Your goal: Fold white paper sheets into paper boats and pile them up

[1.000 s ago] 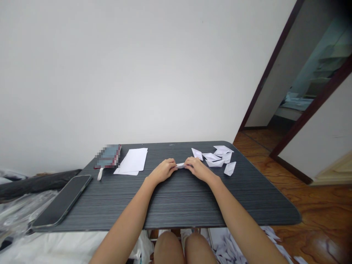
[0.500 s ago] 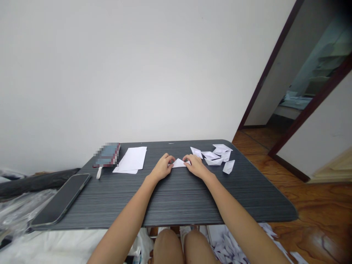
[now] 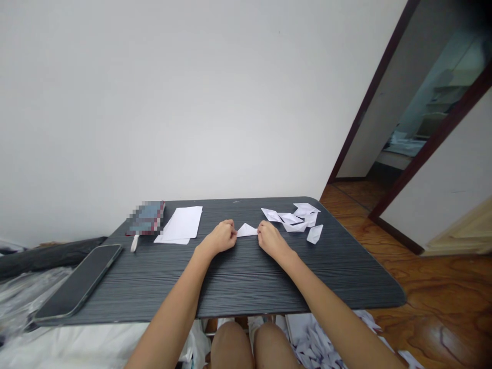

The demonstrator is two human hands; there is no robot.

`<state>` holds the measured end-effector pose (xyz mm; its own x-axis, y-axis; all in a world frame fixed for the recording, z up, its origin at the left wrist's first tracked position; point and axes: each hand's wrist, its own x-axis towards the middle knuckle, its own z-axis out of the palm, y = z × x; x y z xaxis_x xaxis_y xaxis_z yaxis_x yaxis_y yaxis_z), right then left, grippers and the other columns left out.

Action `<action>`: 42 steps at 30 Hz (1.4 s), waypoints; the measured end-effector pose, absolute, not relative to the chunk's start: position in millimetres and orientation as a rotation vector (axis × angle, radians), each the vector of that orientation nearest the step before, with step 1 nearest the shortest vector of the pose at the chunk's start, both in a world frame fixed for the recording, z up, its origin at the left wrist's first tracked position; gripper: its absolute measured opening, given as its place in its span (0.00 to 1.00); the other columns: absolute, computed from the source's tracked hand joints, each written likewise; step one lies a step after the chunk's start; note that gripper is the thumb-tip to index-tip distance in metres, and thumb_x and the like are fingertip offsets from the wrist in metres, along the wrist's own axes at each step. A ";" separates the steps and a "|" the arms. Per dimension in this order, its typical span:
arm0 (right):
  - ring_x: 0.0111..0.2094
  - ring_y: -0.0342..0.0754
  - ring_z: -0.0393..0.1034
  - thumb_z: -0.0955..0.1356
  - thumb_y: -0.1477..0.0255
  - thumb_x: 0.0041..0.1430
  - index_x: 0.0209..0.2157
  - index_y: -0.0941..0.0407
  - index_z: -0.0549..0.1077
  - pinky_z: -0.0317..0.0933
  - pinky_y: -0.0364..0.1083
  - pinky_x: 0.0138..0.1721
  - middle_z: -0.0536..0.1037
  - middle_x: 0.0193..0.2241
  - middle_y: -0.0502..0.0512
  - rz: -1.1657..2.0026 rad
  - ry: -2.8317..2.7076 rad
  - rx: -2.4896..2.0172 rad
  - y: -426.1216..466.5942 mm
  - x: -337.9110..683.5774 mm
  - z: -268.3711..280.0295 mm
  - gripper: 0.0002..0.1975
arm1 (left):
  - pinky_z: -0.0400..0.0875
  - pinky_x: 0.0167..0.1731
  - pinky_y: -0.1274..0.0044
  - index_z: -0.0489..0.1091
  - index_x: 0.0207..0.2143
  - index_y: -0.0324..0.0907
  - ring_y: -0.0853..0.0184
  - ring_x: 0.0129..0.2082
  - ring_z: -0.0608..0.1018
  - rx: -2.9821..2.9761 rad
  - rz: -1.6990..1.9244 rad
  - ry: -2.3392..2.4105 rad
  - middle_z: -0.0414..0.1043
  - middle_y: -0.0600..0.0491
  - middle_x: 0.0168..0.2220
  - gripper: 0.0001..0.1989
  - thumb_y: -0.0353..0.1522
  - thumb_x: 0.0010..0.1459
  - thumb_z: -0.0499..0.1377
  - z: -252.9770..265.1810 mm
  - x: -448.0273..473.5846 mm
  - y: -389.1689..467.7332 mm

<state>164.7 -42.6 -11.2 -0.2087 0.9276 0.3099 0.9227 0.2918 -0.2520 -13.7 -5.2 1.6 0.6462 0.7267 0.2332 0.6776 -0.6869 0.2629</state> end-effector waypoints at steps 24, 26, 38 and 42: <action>0.33 0.46 0.64 0.63 0.68 0.49 0.26 0.58 0.66 0.55 0.46 0.39 0.71 0.28 0.53 0.504 -1.648 -1.277 -18.5 163.0 -20.7 0.07 | 0.62 0.22 0.80 0.67 0.36 0.33 0.74 0.19 0.67 1.835 0.965 1.124 0.69 0.52 0.24 0.15 0.35 0.49 0.55 -17.5 -12.5 10.8; 0.34 0.45 0.64 0.63 0.69 0.49 0.27 0.57 0.67 0.55 0.45 0.40 0.71 0.30 0.53 0.488 -1.649 -1.190 -20.9 164.0 -15.3 0.07 | 0.60 0.19 0.81 0.67 0.33 0.32 0.74 0.19 0.68 1.660 0.949 0.995 0.70 0.49 0.25 0.15 0.38 0.50 0.53 -15.3 -12.3 10.0; 0.38 0.46 0.63 0.65 0.71 0.48 0.26 0.56 0.68 0.54 0.47 0.43 0.71 0.32 0.53 0.406 -1.773 -0.925 -33.2 162.3 0.5 0.03 | 0.66 0.21 0.83 0.66 0.29 0.31 0.69 0.23 0.75 1.281 0.969 0.754 0.72 0.45 0.25 0.17 0.40 0.48 0.57 -10.6 -2.6 -0.3; 0.44 0.48 0.60 0.69 0.72 0.41 0.41 0.53 0.64 0.54 0.49 0.43 0.66 0.43 0.55 0.516 -1.764 -1.019 -32.1 175.0 0.8 0.22 | 0.68 0.22 0.82 0.66 0.29 0.31 0.69 0.23 0.75 1.257 1.036 0.771 0.72 0.46 0.25 0.15 0.37 0.47 0.58 -7.5 -4.2 0.4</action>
<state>175.0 -32.1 0.8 -0.1521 0.8247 0.5447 0.4015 0.5551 -0.7284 -4.2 0.4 -7.5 0.3691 0.9263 0.0762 -0.1930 -0.0039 0.9812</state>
